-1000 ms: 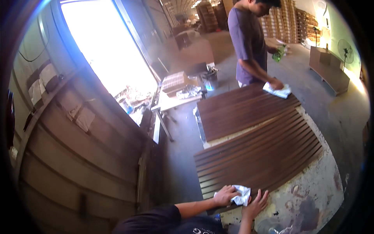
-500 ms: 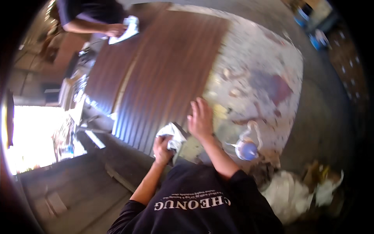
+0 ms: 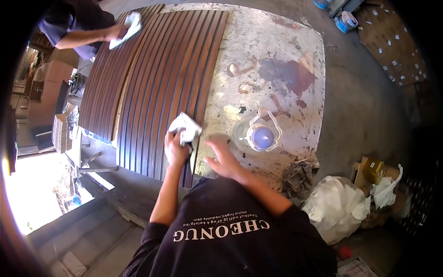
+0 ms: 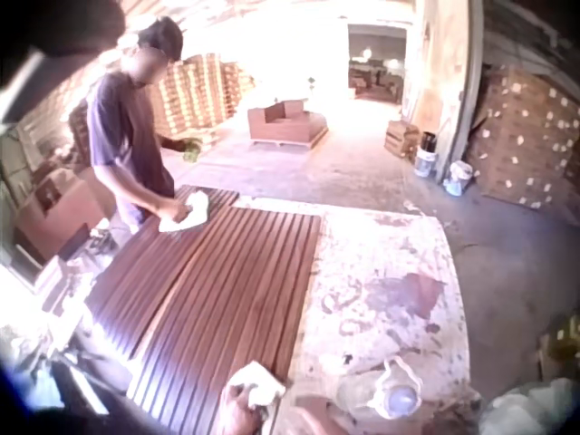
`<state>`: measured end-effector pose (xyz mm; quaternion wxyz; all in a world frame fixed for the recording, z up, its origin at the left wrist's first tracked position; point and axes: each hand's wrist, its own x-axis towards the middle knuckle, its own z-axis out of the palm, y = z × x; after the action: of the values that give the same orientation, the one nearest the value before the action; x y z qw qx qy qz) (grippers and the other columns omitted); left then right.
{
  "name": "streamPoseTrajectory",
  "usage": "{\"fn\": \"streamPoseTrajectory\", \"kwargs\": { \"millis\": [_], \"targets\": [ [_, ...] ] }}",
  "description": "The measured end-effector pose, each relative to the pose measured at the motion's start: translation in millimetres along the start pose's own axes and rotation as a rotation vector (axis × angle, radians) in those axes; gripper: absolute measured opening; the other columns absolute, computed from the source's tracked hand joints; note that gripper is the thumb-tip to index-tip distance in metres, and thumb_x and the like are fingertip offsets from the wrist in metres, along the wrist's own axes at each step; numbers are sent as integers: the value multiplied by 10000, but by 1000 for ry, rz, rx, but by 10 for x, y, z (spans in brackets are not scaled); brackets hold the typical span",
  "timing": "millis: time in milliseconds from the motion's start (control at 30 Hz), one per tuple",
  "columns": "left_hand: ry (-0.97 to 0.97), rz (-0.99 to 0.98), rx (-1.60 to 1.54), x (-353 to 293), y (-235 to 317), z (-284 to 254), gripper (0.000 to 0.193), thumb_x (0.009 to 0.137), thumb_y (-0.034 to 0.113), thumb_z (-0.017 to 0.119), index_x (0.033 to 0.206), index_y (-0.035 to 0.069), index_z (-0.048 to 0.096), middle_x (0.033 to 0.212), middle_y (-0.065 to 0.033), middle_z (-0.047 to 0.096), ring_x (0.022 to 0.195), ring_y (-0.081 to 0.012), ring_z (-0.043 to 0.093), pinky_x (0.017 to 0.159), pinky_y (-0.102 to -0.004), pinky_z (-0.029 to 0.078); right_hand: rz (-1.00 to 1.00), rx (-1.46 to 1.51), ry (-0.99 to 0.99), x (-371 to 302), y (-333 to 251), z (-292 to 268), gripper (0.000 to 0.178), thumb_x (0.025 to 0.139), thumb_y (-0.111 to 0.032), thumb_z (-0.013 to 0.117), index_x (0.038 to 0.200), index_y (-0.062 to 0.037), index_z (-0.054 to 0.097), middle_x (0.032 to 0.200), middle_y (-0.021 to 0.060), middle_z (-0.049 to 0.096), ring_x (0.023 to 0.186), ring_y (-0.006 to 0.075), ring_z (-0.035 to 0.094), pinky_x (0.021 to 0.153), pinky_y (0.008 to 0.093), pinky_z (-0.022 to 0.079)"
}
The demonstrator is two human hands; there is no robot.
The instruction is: The person wipes down a series of slotted wood panels on a workbench using a white cloth and a liquid cleaner poured from a plastic bottle.
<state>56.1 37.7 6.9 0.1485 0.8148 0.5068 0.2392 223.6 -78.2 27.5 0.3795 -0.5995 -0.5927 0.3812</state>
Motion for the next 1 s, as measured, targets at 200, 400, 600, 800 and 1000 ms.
{"fn": "streamPoseTrajectory", "kwargs": {
  "millis": [200, 400, 600, 800, 1000],
  "targets": [
    [64, -28, -8, -776, -108, -257, 512, 567, -4, 635, 1060, 133, 658, 893, -139, 509, 831, -337, 515, 757, -425, 440, 227, 938, -276, -444, -633, -751, 339, 887, -163, 577, 1180, 4, 541, 986, 89, 642, 935, 187, 610, 893, 336, 455],
    [96, -16, 2, -752, -77, -224, 476, 578, 16, 639, 1037, 139, 660, 872, -125, 522, 855, -335, 528, 759, -423, 446, -463, 961, -504, 132, -1624, -872, 350, 881, -322, 566, 1063, -27, 614, 995, 85, 604, 989, 209, 563, 852, 336, 448],
    [178, 10, -1, -794, -114, -187, 421, 599, 33, 650, 999, 166, 659, 876, -114, 530, 859, -338, 536, 749, -424, 456, -861, 1410, -862, 89, -2672, -625, 475, 895, -475, 503, 1088, -52, 595, 1184, 190, 469, 1092, 293, 446, 939, 425, 333],
    [185, 43, -7, -773, -73, -114, 485, 572, 7, 631, 1027, 173, 649, 882, -113, 522, 815, -324, 519, 716, -406, 438, -1006, 1540, -981, 33, -2883, -630, 418, 823, -404, 627, 941, -8, 566, 1217, 264, 487, 1125, 309, 470, 942, 407, 331],
    [165, -26, 7, -770, -227, -155, 490, 588, 17, 642, 1053, 170, 652, 897, -118, 534, 867, -329, 537, 758, -419, 449, -867, 1672, -992, 38, -3077, -526, 384, 845, -377, 616, 967, -16, 566, 1188, 239, 525, 1116, 338, 491, 936, 441, 386]
  ]
}}
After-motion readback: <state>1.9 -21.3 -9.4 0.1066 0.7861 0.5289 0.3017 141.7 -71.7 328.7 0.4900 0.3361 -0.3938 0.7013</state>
